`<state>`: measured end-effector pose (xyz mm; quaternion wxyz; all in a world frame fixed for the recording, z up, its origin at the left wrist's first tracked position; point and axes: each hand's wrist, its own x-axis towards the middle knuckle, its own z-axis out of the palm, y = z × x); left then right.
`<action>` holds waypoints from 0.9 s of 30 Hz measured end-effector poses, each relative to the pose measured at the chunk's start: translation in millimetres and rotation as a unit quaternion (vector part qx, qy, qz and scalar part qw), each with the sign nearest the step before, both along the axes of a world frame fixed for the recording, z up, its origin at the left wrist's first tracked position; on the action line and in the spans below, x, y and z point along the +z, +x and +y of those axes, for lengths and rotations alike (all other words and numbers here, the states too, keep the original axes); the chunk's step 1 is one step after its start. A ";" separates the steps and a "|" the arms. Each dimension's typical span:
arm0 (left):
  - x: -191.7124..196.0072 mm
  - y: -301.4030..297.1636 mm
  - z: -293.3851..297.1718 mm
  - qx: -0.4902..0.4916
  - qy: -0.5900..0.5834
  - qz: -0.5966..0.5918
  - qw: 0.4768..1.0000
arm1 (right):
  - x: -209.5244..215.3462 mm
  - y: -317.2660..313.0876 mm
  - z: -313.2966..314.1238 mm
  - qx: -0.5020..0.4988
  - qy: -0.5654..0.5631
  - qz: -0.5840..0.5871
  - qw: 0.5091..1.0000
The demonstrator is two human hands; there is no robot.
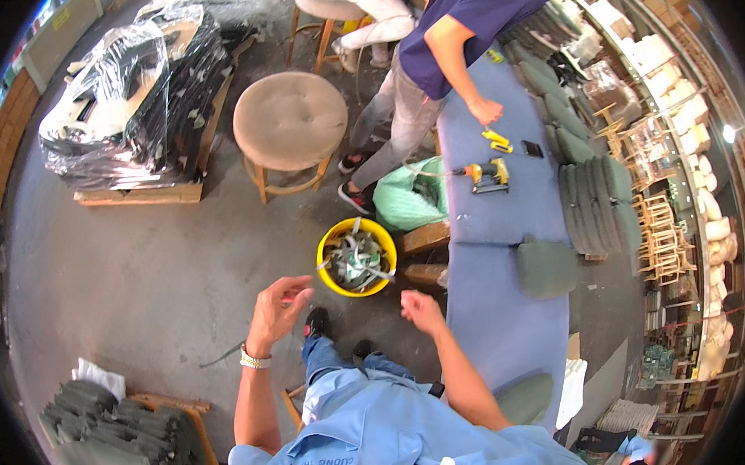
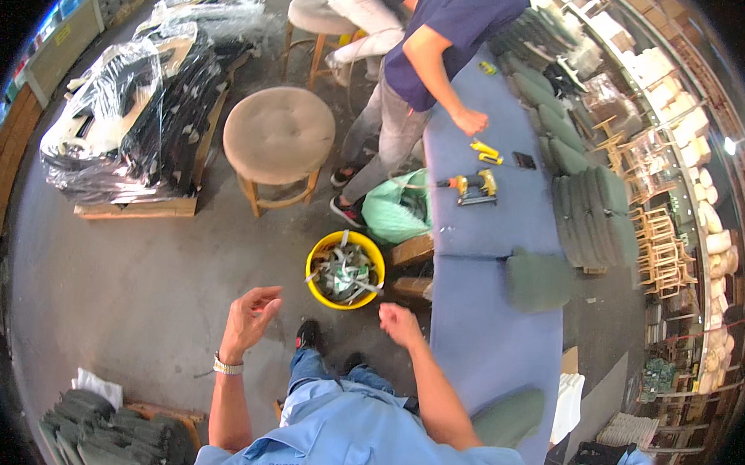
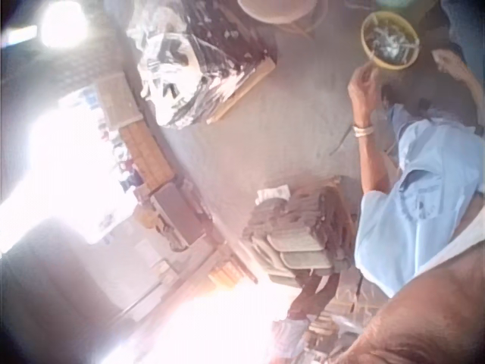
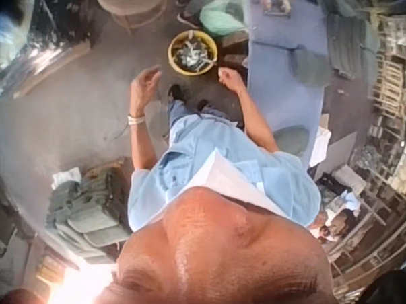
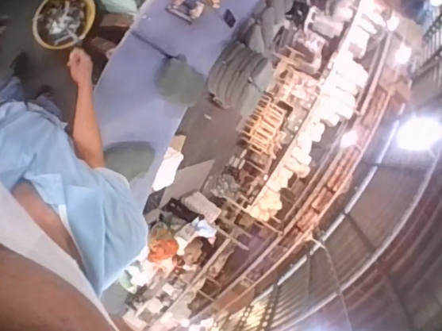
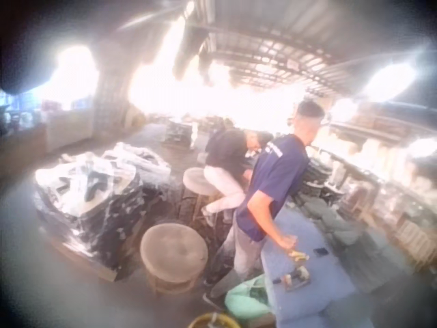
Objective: The person assembles green fabric cushions by folding the fabric over foam inserts and securing the edges with a staple gun. They trim excess fabric with a utility knife and place finished cushions on the table.
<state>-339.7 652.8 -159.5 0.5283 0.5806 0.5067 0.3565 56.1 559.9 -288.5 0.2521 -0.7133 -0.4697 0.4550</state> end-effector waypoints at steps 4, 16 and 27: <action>118.2 61.8 22.8 -0.187 0.137 -0.329 0.915 | -25.8 26.2 -106.7 -0.145 -0.105 0.015 0.984; 275.9 178.6 -14.8 -0.408 0.345 -0.665 0.522 | -85.2 -58.0 -337.4 -0.474 -0.197 0.135 0.848; 274.8 295.0 -130.1 -0.539 0.227 -0.649 0.486 | 2.5 2.6 -376.2 -0.519 0.051 -0.115 0.845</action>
